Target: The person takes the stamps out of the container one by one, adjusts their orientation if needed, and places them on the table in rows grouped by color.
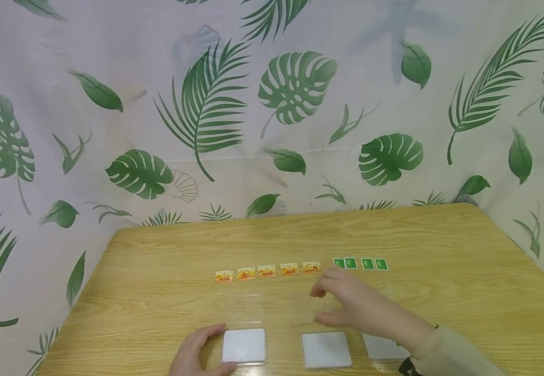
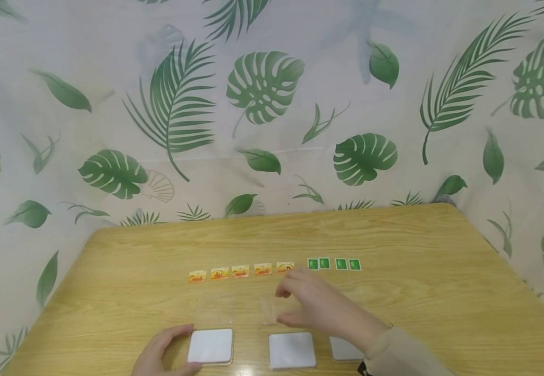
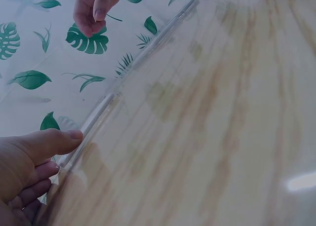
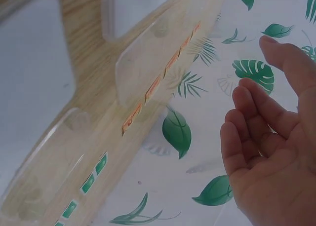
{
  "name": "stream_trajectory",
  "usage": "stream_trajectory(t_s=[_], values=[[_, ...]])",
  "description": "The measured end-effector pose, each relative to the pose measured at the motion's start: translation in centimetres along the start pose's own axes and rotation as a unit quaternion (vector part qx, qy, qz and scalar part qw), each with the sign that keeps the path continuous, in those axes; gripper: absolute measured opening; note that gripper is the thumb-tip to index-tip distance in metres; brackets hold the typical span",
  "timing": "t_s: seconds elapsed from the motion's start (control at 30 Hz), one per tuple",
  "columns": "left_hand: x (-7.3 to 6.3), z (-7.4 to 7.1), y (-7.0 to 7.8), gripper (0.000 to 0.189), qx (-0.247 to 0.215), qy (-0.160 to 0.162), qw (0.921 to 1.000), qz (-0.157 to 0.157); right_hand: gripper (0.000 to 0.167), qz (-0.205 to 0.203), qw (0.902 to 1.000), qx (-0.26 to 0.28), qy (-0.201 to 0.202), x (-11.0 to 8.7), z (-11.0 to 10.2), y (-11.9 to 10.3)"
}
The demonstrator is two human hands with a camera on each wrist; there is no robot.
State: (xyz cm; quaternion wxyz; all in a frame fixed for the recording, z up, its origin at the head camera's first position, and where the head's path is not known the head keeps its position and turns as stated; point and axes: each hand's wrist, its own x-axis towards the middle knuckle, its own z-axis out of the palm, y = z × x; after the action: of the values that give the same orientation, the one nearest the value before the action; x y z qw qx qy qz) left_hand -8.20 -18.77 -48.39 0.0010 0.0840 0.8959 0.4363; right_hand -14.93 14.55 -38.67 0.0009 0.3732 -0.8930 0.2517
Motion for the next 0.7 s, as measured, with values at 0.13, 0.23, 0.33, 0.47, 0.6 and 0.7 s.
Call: stream_trajectory(t_s=[0.13,0.23,0.33,0.47,0.6,0.7], values=[[0.0,0.0,0.0,0.064,0.001,0.0,1.0,0.002,0.026,0.007,0.9999,-0.007,0.006,-1.1,-0.3,0.3],[0.0,0.0,0.1,0.064,0.001,0.001,1.0,0.002,0.027,0.023,0.9997,-0.005,0.005,-1.8,-0.5,0.7],[-0.1,0.0,0.1,0.064,0.003,0.001,1.0,0.0,0.027,0.028,0.9996,-0.005,0.007,-2.5,-0.7,1.0],[-0.1,-0.1,0.2,0.063,0.003,0.002,1.0,-0.002,0.027,0.031,0.9994,-0.007,0.011,-3.5,-0.9,1.6],[-0.1,0.0,0.1,0.062,-0.001,0.003,1.0,-0.002,0.026,0.048,0.9987,-0.009,0.013,-4.6,-0.9,2.2],[0.0,0.0,0.1,0.062,0.0,0.004,1.0,-0.002,0.026,0.049,0.9984,-0.016,0.02,-5.3,-0.9,2.7]])
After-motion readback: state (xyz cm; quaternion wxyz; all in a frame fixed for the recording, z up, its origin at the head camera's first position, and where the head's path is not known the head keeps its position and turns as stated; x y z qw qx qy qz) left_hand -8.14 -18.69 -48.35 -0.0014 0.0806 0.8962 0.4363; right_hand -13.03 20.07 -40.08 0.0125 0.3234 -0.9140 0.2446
